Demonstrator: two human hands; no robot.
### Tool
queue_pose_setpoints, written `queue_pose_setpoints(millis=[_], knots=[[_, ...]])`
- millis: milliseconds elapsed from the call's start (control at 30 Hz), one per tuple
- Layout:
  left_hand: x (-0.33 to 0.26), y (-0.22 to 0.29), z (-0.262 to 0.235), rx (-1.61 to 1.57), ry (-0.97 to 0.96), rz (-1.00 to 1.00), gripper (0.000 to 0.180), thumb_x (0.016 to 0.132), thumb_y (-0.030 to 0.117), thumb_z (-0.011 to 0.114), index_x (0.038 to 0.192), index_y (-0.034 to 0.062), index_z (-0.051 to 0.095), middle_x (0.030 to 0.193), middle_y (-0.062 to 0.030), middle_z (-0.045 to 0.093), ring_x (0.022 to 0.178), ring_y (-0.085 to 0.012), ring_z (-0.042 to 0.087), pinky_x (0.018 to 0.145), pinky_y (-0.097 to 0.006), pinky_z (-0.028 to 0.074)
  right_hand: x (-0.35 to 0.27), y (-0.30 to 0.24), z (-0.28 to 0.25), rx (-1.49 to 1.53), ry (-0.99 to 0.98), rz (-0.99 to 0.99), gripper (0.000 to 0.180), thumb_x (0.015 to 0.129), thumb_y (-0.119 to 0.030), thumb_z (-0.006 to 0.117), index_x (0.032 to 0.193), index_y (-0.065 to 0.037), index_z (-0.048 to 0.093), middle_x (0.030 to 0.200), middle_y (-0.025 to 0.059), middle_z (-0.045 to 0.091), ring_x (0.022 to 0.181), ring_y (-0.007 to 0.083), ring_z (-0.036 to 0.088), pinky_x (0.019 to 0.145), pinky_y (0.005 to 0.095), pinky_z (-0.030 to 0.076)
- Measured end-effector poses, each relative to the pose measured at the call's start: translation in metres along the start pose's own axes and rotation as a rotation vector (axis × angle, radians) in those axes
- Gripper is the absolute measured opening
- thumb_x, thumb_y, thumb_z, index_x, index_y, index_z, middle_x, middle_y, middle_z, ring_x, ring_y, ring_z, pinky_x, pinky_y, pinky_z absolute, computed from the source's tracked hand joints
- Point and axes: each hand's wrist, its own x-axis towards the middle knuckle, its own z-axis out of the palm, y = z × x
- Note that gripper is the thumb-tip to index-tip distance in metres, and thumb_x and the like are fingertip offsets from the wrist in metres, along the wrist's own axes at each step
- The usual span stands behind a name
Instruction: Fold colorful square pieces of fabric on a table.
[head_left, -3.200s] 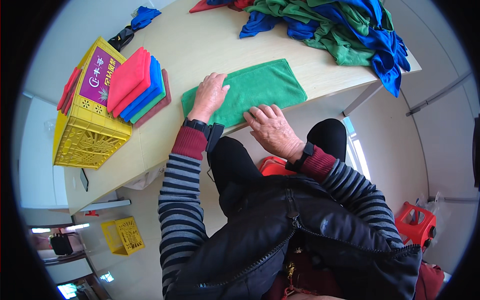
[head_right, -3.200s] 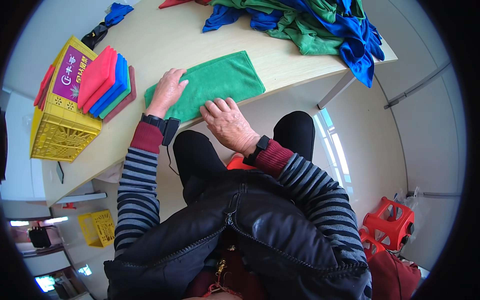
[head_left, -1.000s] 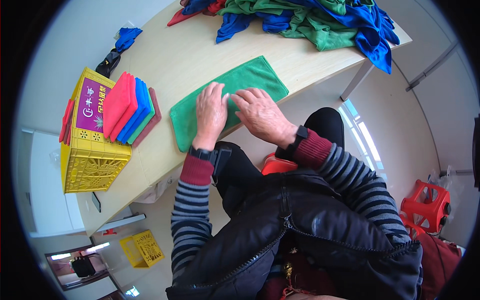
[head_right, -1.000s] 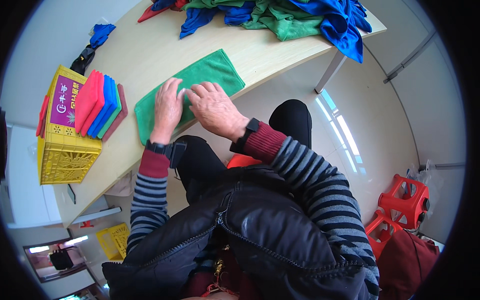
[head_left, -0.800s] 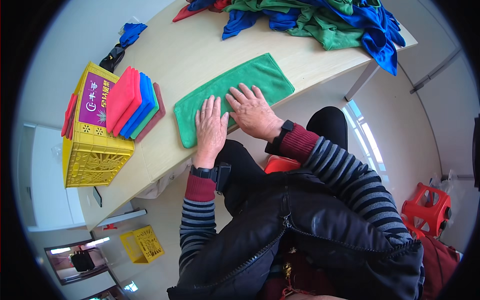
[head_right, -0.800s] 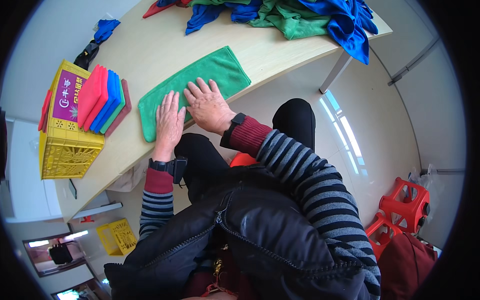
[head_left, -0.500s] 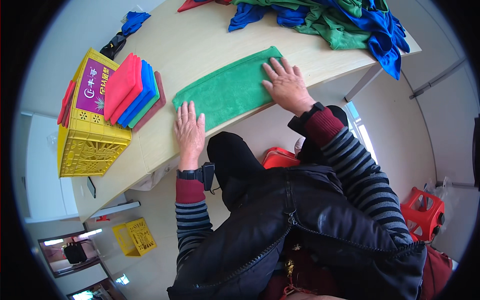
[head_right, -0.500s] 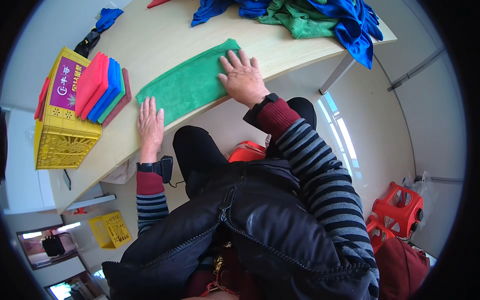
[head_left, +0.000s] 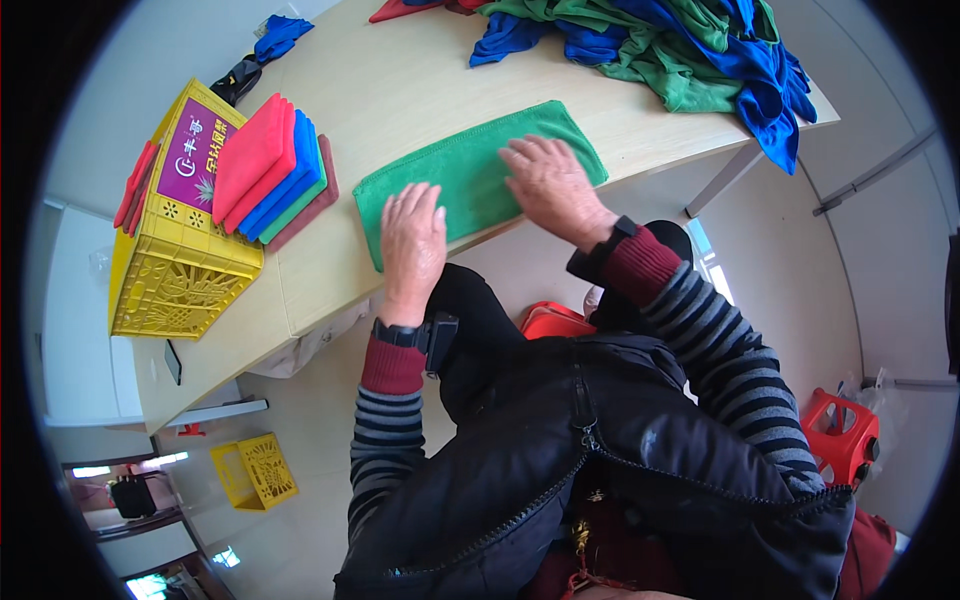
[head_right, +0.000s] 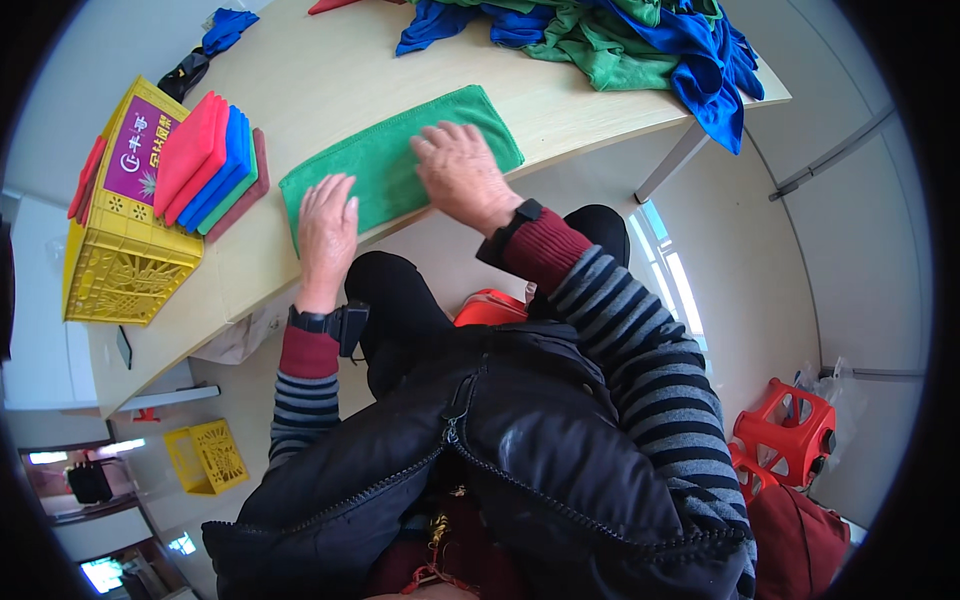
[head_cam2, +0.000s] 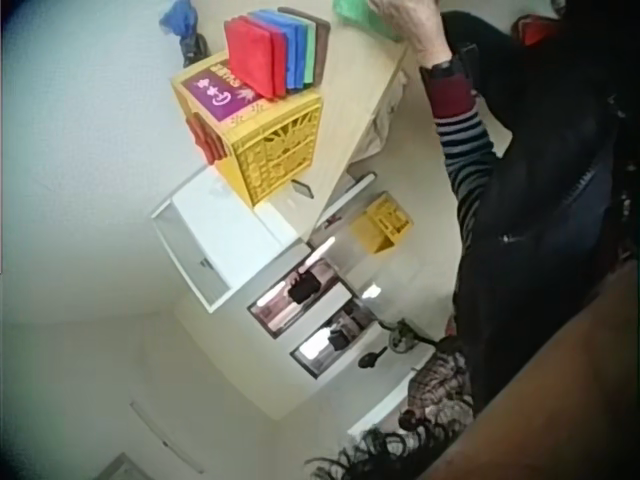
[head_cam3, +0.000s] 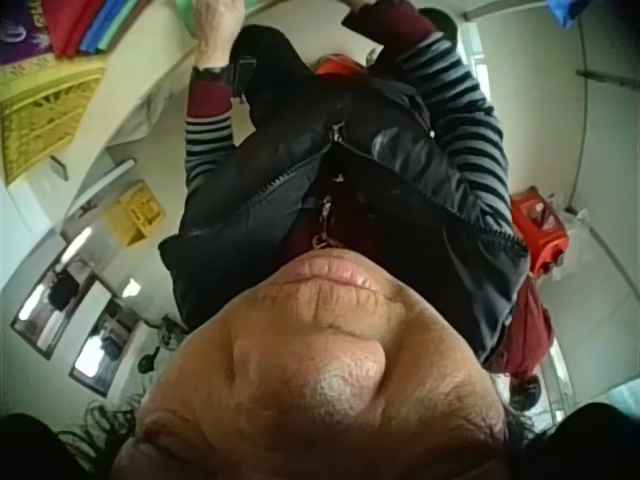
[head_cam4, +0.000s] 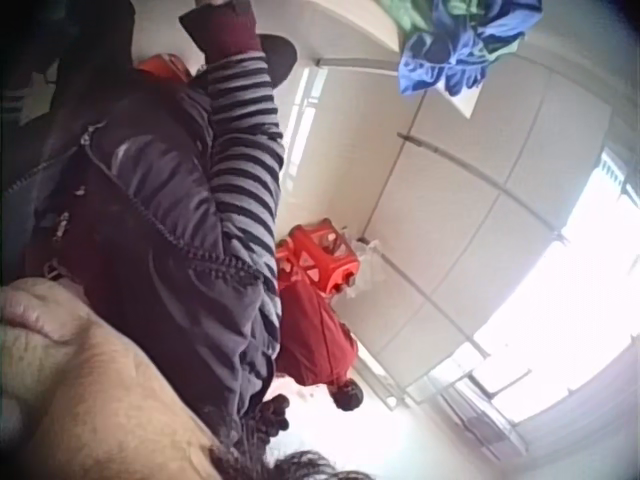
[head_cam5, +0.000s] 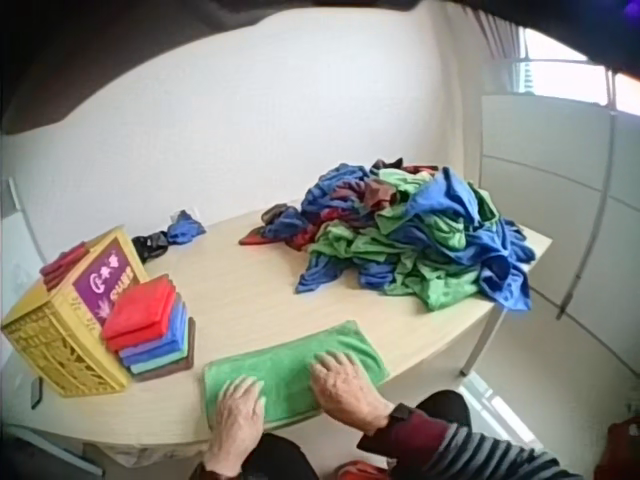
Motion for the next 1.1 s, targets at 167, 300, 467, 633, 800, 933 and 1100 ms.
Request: queue_pose_setpoints(millis=[167, 300, 467, 633, 800, 933, 1100], knots=[[0.020, 0.013, 0.036, -0.125, -0.019, 0.094, 0.045, 0.095, 0.017, 0.059, 0.137, 0.0024, 0.051, 0.144, -0.0170, 0.050, 0.136, -0.0324, 0.044, 0.113, -0.049, 0.033, 0.009, -0.033, 0.033, 0.103, 0.024, -0.052, 0.047, 0.093, -0.022, 0.060, 0.136, -0.006, 0.053, 0.144, 0.0140, 0.050, 0.136, 0.0336, 0.043, 0.113, 0.0499, 0.033], [0.015, 0.010, 0.042, -0.124, -0.005, 0.061, 0.046, 0.096, 0.018, 0.058, 0.138, 0.0026, 0.050, 0.144, -0.0171, 0.050, 0.137, -0.0324, 0.043, 0.114, -0.049, 0.032, 0.006, -0.023, 0.043, 0.111, 0.057, 0.010, 0.047, 0.093, -0.022, 0.060, 0.137, -0.006, 0.053, 0.144, 0.0133, 0.050, 0.136, 0.0333, 0.043, 0.114, 0.0498, 0.033], [0.014, 0.010, 0.040, -0.120, 0.018, 0.030, 0.046, 0.097, 0.018, 0.055, 0.139, 0.0026, 0.049, 0.144, -0.0172, 0.050, 0.137, -0.0327, 0.043, 0.114, -0.049, 0.032, 0.001, 0.007, 0.042, 0.082, 0.116, 0.069, 0.046, 0.093, -0.022, 0.059, 0.137, -0.006, 0.053, 0.144, 0.0135, 0.050, 0.137, 0.0329, 0.043, 0.114, 0.0494, 0.032], [0.012, 0.009, 0.037, -0.109, 0.033, -0.003, 0.046, 0.097, 0.016, 0.054, 0.140, 0.0026, 0.049, 0.145, -0.0171, 0.050, 0.137, -0.0334, 0.043, 0.115, -0.048, 0.032, 0.003, 0.034, 0.027, 0.008, 0.120, 0.180, 0.046, 0.093, -0.020, 0.059, 0.136, -0.006, 0.053, 0.144, 0.0135, 0.051, 0.137, 0.0330, 0.043, 0.113, 0.0478, 0.034], [0.019, 0.021, 0.037, -0.195, 0.023, -0.087, 0.047, 0.096, 0.016, 0.054, 0.140, 0.0017, 0.048, 0.147, -0.0168, 0.048, 0.138, -0.0339, 0.042, 0.115, -0.050, 0.031, 0.011, 0.003, 0.016, 0.146, 0.064, 0.021, 0.046, 0.093, -0.019, 0.058, 0.136, -0.007, 0.052, 0.145, 0.0135, 0.050, 0.138, 0.0335, 0.042, 0.112, 0.0488, 0.034], [0.028, 0.026, 0.053, -0.100, -0.041, -0.016, 0.049, 0.099, 0.023, 0.053, 0.143, 0.0045, 0.047, 0.150, -0.0157, 0.045, 0.140, -0.0337, 0.040, 0.116, -0.052, 0.029, 0.014, -0.020, 0.043, 0.124, 0.040, -0.064, 0.051, 0.092, -0.027, 0.058, 0.139, -0.007, 0.052, 0.145, 0.0127, 0.050, 0.139, 0.0337, 0.041, 0.115, 0.0483, 0.030], [0.021, -0.011, 0.048, 0.047, -0.118, -0.044, 0.054, 0.103, 0.040, 0.045, 0.149, 0.0118, 0.043, 0.156, -0.0131, 0.039, 0.145, -0.0331, 0.033, 0.117, -0.054, 0.025, 0.028, 0.019, 0.047, 0.019, -0.054, 0.014, 0.056, 0.101, -0.042, 0.047, 0.148, -0.013, 0.044, 0.154, 0.0125, 0.042, 0.145, 0.0347, 0.034, 0.117, 0.0514, 0.026]])
